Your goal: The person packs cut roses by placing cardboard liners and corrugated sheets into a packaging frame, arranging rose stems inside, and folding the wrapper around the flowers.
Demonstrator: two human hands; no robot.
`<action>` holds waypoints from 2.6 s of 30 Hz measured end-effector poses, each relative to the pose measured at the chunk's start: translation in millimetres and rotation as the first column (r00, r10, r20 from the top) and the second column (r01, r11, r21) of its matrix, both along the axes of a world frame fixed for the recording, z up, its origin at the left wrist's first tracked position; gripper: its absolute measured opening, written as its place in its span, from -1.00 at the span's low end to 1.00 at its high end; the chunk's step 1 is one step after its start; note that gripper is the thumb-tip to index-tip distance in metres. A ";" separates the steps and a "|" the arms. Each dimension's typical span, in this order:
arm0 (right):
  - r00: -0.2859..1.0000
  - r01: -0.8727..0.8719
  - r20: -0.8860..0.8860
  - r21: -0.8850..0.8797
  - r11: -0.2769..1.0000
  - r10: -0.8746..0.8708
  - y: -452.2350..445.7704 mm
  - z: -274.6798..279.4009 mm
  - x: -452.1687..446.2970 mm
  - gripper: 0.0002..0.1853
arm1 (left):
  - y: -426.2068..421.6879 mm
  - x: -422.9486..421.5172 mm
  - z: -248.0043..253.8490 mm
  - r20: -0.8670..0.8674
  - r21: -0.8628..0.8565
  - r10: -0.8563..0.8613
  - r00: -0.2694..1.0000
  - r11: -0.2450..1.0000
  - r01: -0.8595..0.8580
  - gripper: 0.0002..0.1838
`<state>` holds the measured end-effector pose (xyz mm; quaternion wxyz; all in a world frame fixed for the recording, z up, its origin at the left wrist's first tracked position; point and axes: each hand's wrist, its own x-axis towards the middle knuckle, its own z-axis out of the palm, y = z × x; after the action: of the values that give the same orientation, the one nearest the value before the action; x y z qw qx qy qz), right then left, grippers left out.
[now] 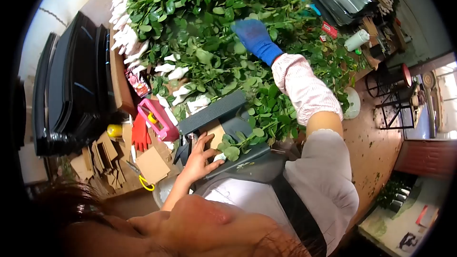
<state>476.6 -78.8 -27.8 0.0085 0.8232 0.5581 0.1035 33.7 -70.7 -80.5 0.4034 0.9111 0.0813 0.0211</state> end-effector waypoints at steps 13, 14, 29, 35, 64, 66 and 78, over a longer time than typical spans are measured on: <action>0.983 -0.183 -0.116 -0.647 0.740 0.142 -95.9 -94.6 15.6 -0.44 | -1.0 -2.7 -1.3 0.025 -0.037 0.011 1.000 0.999 -0.010 -0.67; 0.986 -0.159 -0.132 -0.618 0.770 0.098 -98.5 -85.1 12.2 -0.45 | -0.8 -2.1 -2.2 0.025 -0.033 0.016 1.000 0.999 -0.015 -0.67; 0.995 -0.100 0.014 0.185 0.978 0.099 16.6 -51.0 5.7 -0.72 | -0.9 -0.3 -0.1 0.010 -0.031 0.014 1.000 0.999 -0.014 -0.64; 0.953 -0.084 -0.232 0.418 0.905 0.195 -49.1 21.1 2.6 -0.46 | -2.9 -1.3 3.5 0.006 0.044 0.022 1.000 0.999 -0.022 -0.63; 0.756 -0.247 -0.650 -0.385 0.889 -0.071 -225.5 -0.7 -86.2 -0.45 | -8.6 -10.0 -15.8 0.129 -0.283 0.193 0.973 0.947 -0.150 -0.53; 0.840 -0.110 -0.524 -0.419 0.901 -0.141 -188.8 42.5 -82.6 -0.47 | -4.4 -11.5 -16.9 0.077 -0.290 0.179 0.981 0.945 -0.150 -0.60; 0.953 0.029 -0.277 -0.324 0.946 -0.124 17.8 -94.4 -27.2 -0.64 | -15.4 -0.8 -7.0 0.073 -0.171 0.239 0.968 0.960 -0.224 -0.79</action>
<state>449.4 -60.9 -122.2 0.0615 0.8385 0.5299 -0.1110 32.8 -86.1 -87.5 0.4739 0.8578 0.1700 0.1037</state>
